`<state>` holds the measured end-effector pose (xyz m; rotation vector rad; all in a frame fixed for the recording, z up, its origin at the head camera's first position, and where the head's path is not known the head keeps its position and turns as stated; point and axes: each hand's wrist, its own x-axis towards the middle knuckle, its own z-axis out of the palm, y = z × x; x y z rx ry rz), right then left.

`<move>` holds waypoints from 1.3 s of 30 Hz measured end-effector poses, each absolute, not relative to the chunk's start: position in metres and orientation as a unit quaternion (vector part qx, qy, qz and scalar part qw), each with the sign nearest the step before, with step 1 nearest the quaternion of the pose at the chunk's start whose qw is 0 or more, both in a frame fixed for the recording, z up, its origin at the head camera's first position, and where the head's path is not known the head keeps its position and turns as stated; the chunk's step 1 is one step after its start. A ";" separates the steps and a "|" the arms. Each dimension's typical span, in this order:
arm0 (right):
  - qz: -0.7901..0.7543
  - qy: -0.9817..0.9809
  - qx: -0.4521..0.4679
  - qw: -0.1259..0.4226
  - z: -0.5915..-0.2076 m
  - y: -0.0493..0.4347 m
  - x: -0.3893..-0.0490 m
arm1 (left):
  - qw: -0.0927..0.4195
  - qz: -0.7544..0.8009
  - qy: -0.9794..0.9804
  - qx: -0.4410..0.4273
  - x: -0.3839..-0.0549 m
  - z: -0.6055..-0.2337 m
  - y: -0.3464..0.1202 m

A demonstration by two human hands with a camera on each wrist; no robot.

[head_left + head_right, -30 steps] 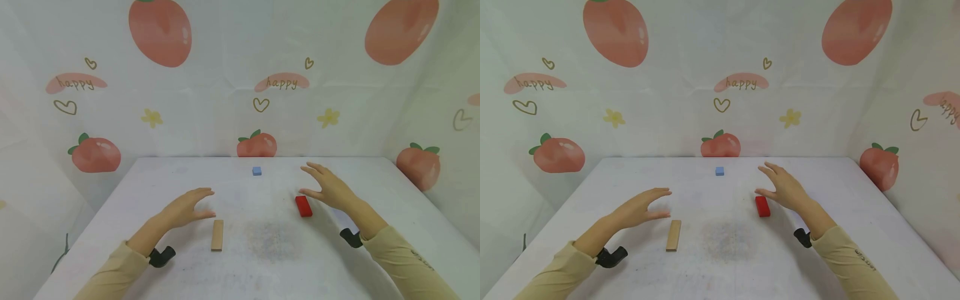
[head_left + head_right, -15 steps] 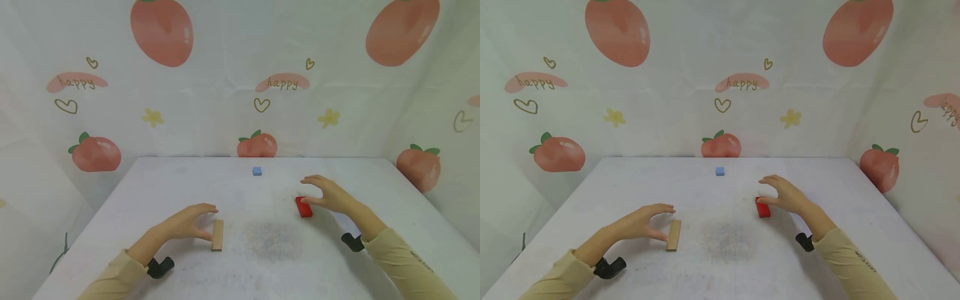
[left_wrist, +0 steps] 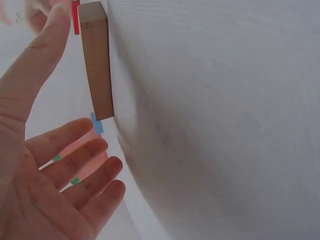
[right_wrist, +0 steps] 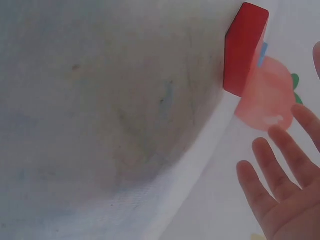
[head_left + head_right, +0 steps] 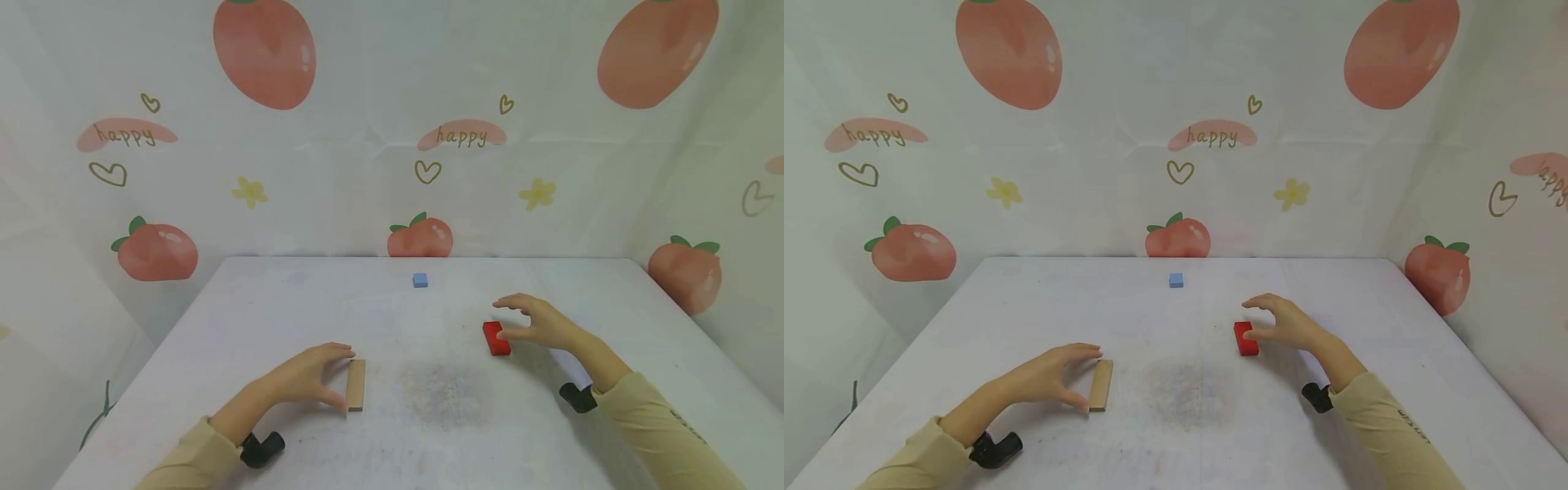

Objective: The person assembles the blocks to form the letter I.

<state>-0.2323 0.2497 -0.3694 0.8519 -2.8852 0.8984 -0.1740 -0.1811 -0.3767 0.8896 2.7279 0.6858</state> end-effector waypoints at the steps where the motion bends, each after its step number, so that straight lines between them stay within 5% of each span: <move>1: 0.286 -0.919 0.270 -0.001 -0.370 0.251 -0.233 | 0.096 0.230 0.921 0.299 -0.174 -0.377 -0.181; 39: 0.266 -0.925 0.251 -0.105 -0.376 0.255 -0.237 | 0.092 0.196 0.933 0.286 -0.172 -0.380 -0.180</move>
